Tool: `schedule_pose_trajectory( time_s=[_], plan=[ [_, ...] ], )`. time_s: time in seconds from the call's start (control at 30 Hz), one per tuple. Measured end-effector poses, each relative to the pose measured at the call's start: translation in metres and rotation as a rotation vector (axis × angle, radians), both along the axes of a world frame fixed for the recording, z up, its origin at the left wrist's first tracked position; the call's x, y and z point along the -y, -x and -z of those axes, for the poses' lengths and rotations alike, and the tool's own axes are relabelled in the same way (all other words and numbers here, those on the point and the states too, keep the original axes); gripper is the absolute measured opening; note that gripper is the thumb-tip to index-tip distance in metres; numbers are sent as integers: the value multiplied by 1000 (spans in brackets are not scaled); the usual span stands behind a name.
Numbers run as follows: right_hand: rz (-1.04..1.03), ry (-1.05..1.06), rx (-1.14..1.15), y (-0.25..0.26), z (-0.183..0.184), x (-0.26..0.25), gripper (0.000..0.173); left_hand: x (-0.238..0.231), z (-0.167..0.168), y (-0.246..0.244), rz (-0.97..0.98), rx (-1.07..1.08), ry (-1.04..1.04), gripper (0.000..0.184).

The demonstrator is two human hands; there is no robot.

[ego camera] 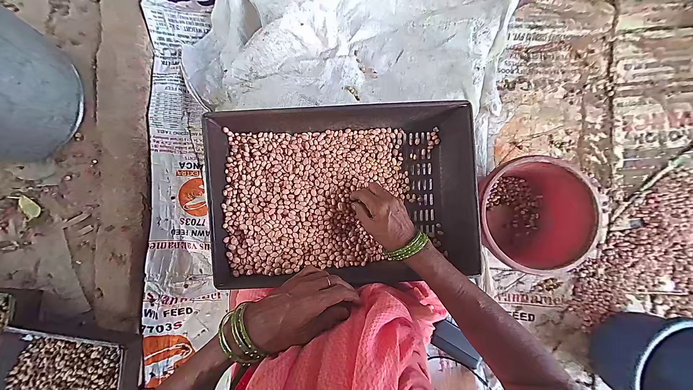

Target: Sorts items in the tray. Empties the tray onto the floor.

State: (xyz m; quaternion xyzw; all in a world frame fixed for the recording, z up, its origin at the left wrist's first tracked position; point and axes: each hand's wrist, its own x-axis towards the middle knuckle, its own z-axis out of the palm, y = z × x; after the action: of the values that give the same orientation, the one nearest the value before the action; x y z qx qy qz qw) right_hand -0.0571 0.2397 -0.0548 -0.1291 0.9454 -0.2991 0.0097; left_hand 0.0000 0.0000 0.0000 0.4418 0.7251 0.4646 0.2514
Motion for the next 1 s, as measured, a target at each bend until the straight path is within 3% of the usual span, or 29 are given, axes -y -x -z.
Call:
schedule_pose_trajectory(
  time_s=[0.13, 0.2, 0.3, 0.37, 0.4, 0.47, 0.53, 0.63, 0.77, 0.87, 1.0],
  plan=[
    [-21, -30, 10, 0, -2, 2, 18, -1, 1, 0, 0, -4, -14, 26],
    [28, 90, 65, 0, -7, 0, 15, 0, 0, 0, 2, 1, -8, 26],
    [171, 694, 378, 0, -21, -19, 12, 3, -1, 1, -2, 15, -7, 28],
    [185, 1078, 581, 2, -30, -39, 23, 4, 0, 1, -11, 17, -12, 28],
    [167, 1146, 616, 3, -34, -48, 30, 4, 0, 1, -10, 16, -12, 28],
    [210, 1035, 576, 2, -45, -59, 36, 1, 2, 1, 6, 19, -18, 28],
    [233, 736, 477, 6, -52, -52, 28, -2, 2, 4, 21, 13, -10, 28],
    [118, 353, 269, 7, -43, -20, 19, -3, -1, 6, 24, 16, 4, 28],
    [-29, 18, -14, 11, -16, 22, 22, 3, -2, 3, 6, 11, 18, 28],
    [-44, -61, -65, 14, -6, 32, 20, 5, -2, 1, -16, 13, 17, 27],
    [-42, -65, 70, 19, -10, 37, 22, 4, -1, 3, 4, 17, 8, 29]
  ],
)
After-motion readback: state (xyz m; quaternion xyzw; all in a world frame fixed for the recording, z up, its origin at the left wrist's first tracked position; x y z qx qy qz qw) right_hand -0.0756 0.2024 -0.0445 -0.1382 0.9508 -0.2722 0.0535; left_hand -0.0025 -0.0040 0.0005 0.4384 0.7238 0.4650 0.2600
